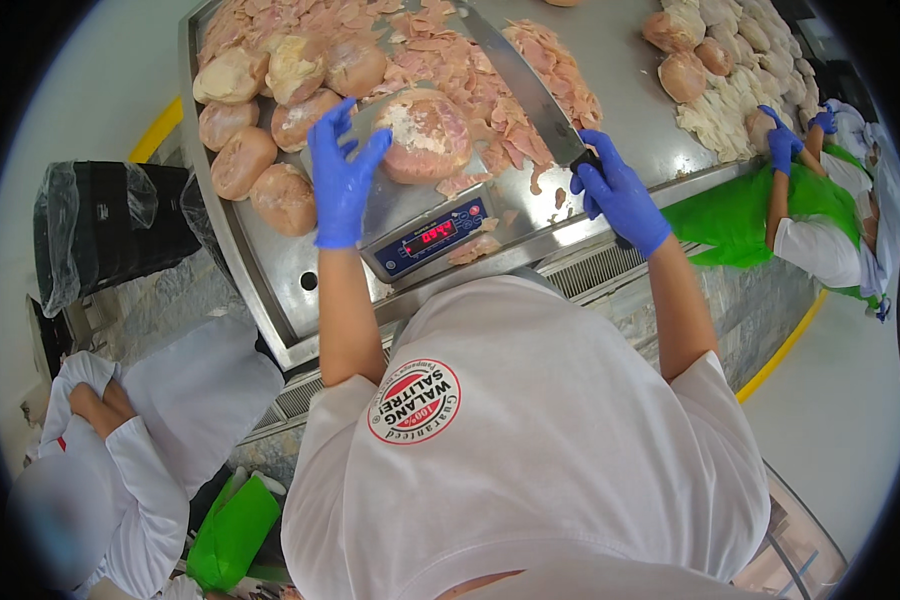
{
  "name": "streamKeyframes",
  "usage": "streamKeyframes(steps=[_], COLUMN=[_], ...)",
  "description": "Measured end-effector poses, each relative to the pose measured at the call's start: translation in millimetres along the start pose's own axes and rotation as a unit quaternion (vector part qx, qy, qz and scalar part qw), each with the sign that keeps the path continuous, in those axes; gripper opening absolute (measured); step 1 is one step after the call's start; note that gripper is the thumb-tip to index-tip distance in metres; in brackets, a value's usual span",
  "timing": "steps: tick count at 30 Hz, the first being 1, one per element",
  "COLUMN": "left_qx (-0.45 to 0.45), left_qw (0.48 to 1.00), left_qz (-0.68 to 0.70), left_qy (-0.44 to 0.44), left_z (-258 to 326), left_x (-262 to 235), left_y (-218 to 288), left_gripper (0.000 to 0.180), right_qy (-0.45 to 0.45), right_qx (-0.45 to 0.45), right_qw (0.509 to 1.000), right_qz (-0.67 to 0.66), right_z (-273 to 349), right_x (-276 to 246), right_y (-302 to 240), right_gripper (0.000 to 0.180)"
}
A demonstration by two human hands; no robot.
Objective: The person places raw meat pieces on a digital scale, trims fat and excess tissue with a knife, and sets trimmed pieces aside. The process is repeated for multiple pieces on a stainless steel worktable.
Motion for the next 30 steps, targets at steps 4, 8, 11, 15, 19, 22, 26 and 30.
streamKeyframes(steps=[4, 8, 11, 15, 19, 22, 26, 30], left_qx=[0.025, -0.080, -0.112, -0.174, -0.245, -0.120, -0.021, 0.000], left_qw=[0.988, 0.959, 0.964, 0.955, 0.932, 0.990, 0.971, 0.957], left_qz=[0.068, 0.103, 0.156, 0.213, 0.241, 0.031, -0.225, -0.284], left_qy=[-0.138, -0.252, -0.182, -0.111, -0.116, -0.070, -0.072, -0.060], left_z=[-55.5, -58.6, -36.7, -2.4, 9.1, 8.5, 14.8, 17.1], left_x=[32.4, 71.6, 76.6, 100.6, 146.1, 177.0, 217.3, 239.9], left_y=[-6.3, -35.2, -36.0, -7.2, 34.2, 45.8, 52.8, 62.0], left_gripper=[0.062, 0.061, 0.064, 0.080, 0.096, 0.106, 0.111, 0.112], right_qy=[0.003, 0.040, 0.077, 0.107, 0.099, 0.113, 0.104, 0.043], right_qx=[0.039, 0.004, -0.014, -0.044, -0.102, -0.106, -0.096, -0.119], right_qw=[0.985, 0.927, 0.906, 0.933, 0.967, 0.984, 0.985, 0.968], right_qz=[-0.170, -0.373, -0.415, -0.342, -0.214, -0.084, 0.096, 0.216], right_z=[-17.9, -41.9, -65.7, -89.8, -126.2, -167.0, -188.4, -191.9], right_x=[33.2, 82.3, 84.8, 36.2, -21.3, -55.3, -53.1, -51.7], right_y=[26.2, 38.7, 50.2, 53.0, 63.0, 96.9, 115.6, 123.8], right_gripper=[0.041, 0.042, 0.041, 0.036, 0.049, 0.055, 0.056, 0.043])
Point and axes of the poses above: each hand's wrist, its own z-axis away from the middle knuckle, its own x-axis out of the palm, y = z × x, the point moved 8 cm from there along -z, towards the middle knuckle, and after that the axes turned 13 degrees about -z, right-handed, at the moved point
